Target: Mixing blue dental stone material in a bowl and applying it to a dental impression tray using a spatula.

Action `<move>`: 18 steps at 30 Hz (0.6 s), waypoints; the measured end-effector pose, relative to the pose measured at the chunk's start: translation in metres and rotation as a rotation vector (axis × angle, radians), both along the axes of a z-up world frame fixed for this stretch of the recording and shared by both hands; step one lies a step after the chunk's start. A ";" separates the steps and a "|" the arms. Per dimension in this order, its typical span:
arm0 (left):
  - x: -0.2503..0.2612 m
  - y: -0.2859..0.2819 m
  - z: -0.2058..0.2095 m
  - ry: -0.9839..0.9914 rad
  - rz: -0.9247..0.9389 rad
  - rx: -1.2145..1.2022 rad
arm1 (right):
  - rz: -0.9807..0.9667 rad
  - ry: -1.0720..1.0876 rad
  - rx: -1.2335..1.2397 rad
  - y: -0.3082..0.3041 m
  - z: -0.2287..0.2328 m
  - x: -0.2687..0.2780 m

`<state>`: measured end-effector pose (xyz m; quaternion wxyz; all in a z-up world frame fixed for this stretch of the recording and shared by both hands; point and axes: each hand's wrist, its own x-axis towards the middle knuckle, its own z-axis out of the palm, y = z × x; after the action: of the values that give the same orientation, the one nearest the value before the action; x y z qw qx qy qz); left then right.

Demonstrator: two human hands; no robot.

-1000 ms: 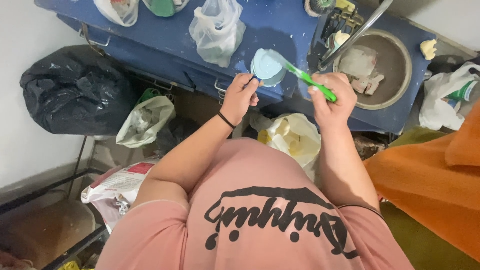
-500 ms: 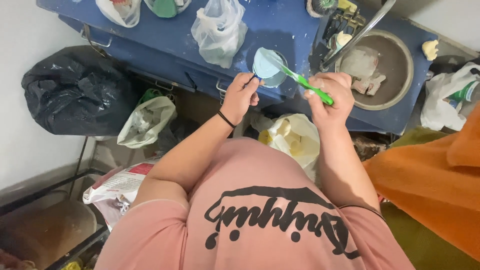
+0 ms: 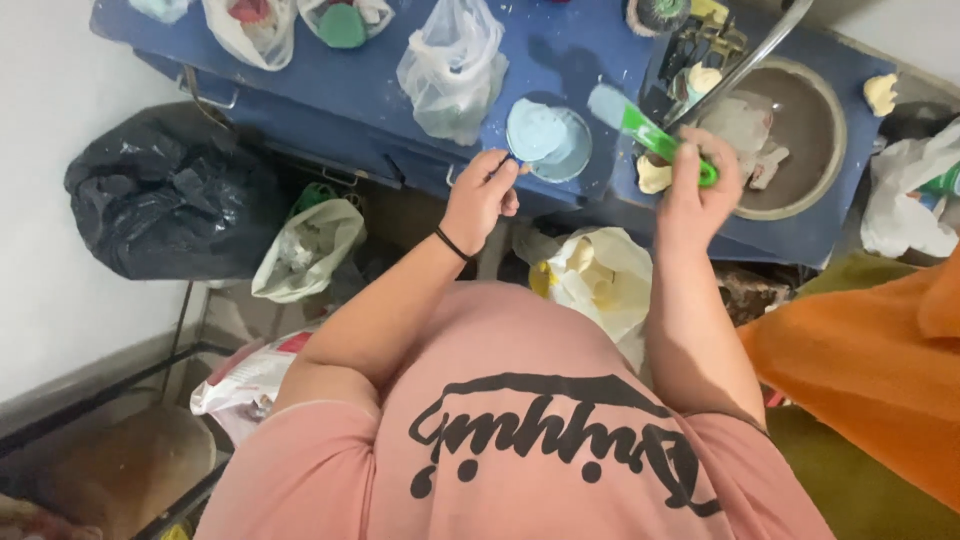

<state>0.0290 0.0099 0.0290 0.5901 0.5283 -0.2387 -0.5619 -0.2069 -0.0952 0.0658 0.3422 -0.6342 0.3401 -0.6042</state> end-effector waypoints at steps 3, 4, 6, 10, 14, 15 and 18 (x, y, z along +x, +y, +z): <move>0.004 0.016 -0.005 0.023 0.061 -0.017 | -0.058 0.274 0.094 0.000 -0.026 0.012; 0.003 0.021 -0.007 0.022 0.082 -0.017 | -0.037 0.274 0.091 0.003 -0.032 0.014; -0.001 0.039 -0.012 0.046 0.129 -0.020 | -0.091 0.395 0.176 0.008 -0.048 0.021; -0.020 0.083 -0.015 0.066 0.279 -0.097 | -0.092 0.726 0.262 -0.017 -0.118 -0.016; -0.026 0.154 0.011 0.069 0.427 -0.040 | -0.103 0.822 -0.091 -0.059 -0.155 -0.031; -0.028 0.175 0.022 0.057 0.435 0.007 | -0.038 0.401 0.323 -0.050 -0.130 -0.019; -0.027 0.237 0.023 0.070 0.605 0.064 | 0.066 0.330 0.025 0.026 -0.084 -0.007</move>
<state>0.0017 0.2473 0.0518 0.7215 0.5740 -0.0324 -0.3858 -0.2140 -0.0687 -0.0182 0.3092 -0.7313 0.3782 -0.4759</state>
